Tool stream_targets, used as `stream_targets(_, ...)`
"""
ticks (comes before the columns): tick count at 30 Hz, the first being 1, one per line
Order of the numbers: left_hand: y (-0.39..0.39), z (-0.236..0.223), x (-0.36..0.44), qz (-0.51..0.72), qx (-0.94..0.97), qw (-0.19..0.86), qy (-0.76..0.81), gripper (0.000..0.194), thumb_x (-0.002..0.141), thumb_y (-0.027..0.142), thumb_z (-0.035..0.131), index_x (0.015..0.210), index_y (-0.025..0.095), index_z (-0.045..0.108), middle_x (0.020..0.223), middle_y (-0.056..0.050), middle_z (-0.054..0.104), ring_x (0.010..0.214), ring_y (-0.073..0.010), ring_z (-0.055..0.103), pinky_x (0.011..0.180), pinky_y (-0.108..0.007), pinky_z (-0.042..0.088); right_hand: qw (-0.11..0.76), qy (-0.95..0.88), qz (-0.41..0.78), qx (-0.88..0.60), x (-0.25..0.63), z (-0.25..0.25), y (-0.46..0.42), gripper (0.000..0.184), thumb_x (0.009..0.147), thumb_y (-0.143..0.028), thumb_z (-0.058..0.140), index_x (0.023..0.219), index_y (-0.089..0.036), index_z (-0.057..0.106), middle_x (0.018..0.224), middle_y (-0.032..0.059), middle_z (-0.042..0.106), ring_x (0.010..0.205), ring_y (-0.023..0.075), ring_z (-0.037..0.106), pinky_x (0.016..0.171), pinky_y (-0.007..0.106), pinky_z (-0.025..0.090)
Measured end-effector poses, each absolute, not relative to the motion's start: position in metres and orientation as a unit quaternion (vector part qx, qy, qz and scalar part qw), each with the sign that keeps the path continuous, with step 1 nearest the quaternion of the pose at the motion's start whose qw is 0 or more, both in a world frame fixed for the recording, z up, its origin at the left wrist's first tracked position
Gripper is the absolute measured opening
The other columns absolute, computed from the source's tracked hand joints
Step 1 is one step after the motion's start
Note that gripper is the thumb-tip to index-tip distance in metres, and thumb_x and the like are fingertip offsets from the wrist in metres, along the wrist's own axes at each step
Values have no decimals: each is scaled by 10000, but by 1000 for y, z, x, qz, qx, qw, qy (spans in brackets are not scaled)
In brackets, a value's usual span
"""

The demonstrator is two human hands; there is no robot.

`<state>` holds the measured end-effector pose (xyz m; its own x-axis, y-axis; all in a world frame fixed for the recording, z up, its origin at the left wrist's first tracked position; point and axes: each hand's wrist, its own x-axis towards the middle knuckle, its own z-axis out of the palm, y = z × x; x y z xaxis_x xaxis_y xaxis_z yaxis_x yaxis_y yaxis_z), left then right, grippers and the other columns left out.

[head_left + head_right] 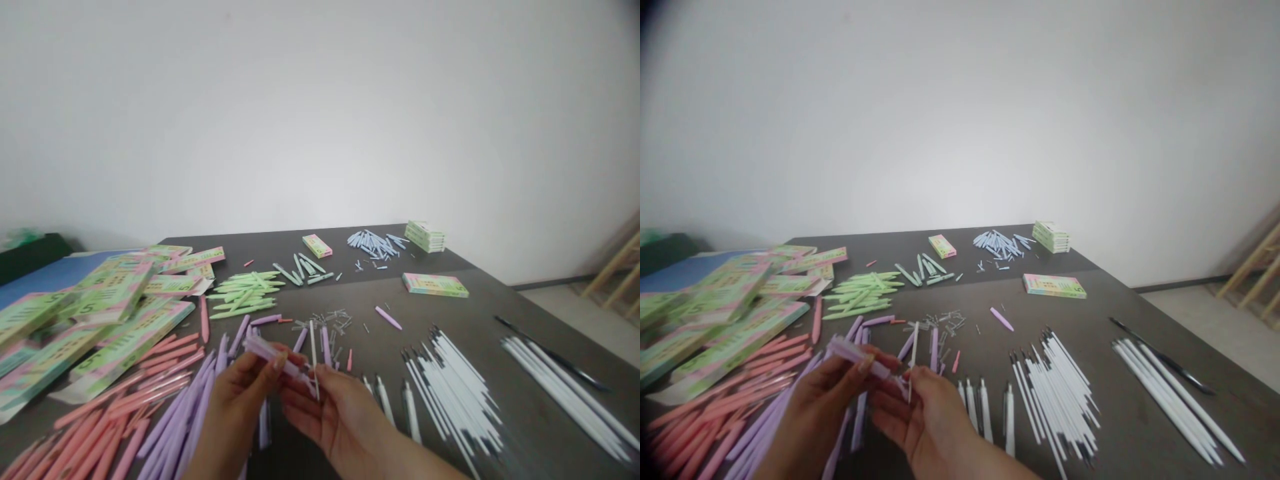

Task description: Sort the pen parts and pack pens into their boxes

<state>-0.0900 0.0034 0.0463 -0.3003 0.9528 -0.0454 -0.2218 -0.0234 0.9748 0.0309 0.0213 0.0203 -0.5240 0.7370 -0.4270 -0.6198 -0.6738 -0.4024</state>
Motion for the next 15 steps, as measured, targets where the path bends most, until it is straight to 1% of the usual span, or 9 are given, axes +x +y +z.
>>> stream_targets(3, 12, 44, -101, 633, 308, 501, 504, 93, 662, 185, 685, 736, 133, 663, 730, -72, 714, 689, -201, 663, 638, -267, 532, 414, -142, 847, -302, 36, 23, 23, 135, 732, -223, 651, 746, -105, 588, 712, 63, 667, 594, 117, 622, 592, 261, 529)
stream_targets(6, 18, 38, -109, 631, 266, 547, 481, 78, 703, 147, 639, 778, 128, 649, 728, -86, 711, 696, -200, 668, 631, -294, 548, 408, -194, 843, -292, 41, 28, 26, 175, 685, -209, 705, 739, -89, 590, 676, 37, 643, 548, 81, 579, 550, 225, 525)
stream_targets(8, 19, 35, -110, 631, 230, 578, 464, 82, 753, 116, 571, 797, 132, 638, 741, -90, 708, 687, -191, 672, 612, -296, 556, 404, -210, 842, -288, 44, 31, 28, 194, 682, -224, 713, 744, -84, 595, 664, 37, 638, 564, 86, 583, 556, 226, 528)
stream_targets(12, 15, 29, -102, 615, 151, 637, 440, 161, 819, 94, 466, 791, 124, 622, 730, -95, 697, 676, -171, 679, 595, -265, 562, 405, -206, 849, -269, 47, 31, 31, 221, 664, -241, 729, 762, -88, 603, 689, 41, 644, 608, 98, 605, 614, 246, 528)
stream_targets(15, 14, 25, -95, 594, 141, 669, 424, 170, 839, 126, 454, 778, 112, 612, 723, -109, 691, 667, -171, 679, 598, -266, 564, 402, -232, 841, -277, 46, 26, 35, 243, 662, -280, 723, 760, -95, 601, 648, 17, 618, 546, 85, 577, 561, 240, 521)
